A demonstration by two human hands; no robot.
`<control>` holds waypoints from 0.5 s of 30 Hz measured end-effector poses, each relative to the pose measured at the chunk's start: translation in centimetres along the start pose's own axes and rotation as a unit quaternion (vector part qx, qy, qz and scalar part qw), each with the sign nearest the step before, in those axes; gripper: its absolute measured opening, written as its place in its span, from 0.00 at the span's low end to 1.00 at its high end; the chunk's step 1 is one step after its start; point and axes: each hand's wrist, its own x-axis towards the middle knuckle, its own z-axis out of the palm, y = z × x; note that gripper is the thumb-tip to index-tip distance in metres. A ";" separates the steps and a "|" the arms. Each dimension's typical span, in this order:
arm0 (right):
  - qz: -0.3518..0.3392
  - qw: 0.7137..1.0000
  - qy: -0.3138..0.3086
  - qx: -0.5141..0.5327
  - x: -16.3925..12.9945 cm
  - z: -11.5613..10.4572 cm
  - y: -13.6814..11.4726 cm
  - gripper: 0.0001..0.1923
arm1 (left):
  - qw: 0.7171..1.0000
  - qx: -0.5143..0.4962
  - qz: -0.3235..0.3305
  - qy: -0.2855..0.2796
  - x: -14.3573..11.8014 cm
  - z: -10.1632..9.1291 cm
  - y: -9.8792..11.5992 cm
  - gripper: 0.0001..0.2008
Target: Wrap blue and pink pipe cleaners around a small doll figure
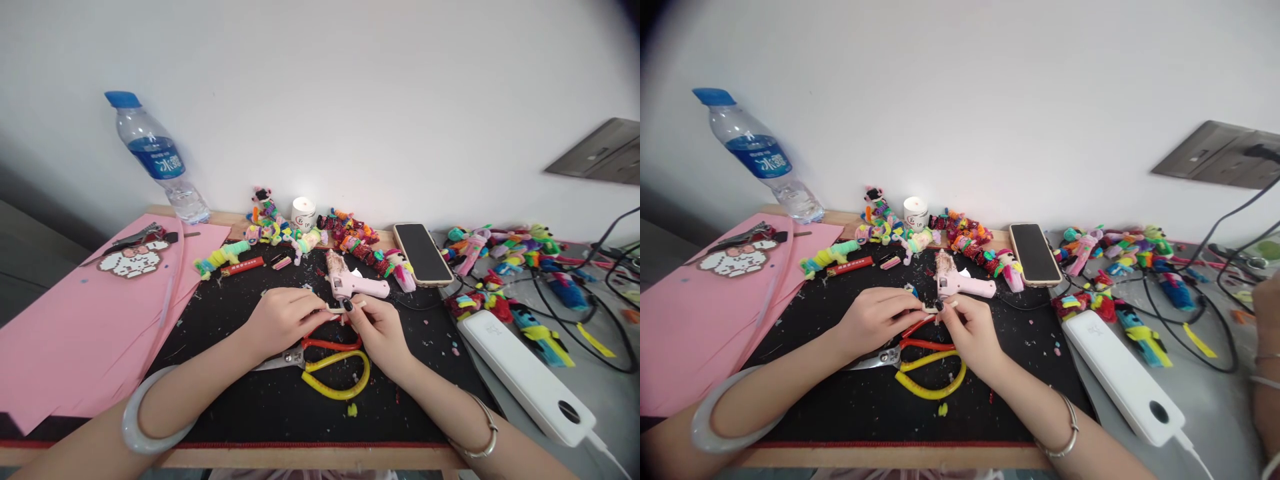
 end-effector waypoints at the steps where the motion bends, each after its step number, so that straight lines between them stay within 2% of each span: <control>1: -0.003 1.000 -0.002 -0.004 0.0 0.0 -0.1 0.15 | 1.000 0.006 -0.001 0.001 0.0 0.0 0.0 0.07; 8: -0.020 1.000 -0.017 -0.014 0.0 -0.1 -0.2 0.16 | 1.000 0.025 0.000 -0.003 -0.2 0.1 -0.1 0.07; 15: -0.017 0.999 -0.031 -0.003 0.1 -0.1 0.0 0.16 | 0.999 -0.006 0.032 -0.021 0.0 0.0 -0.2 0.07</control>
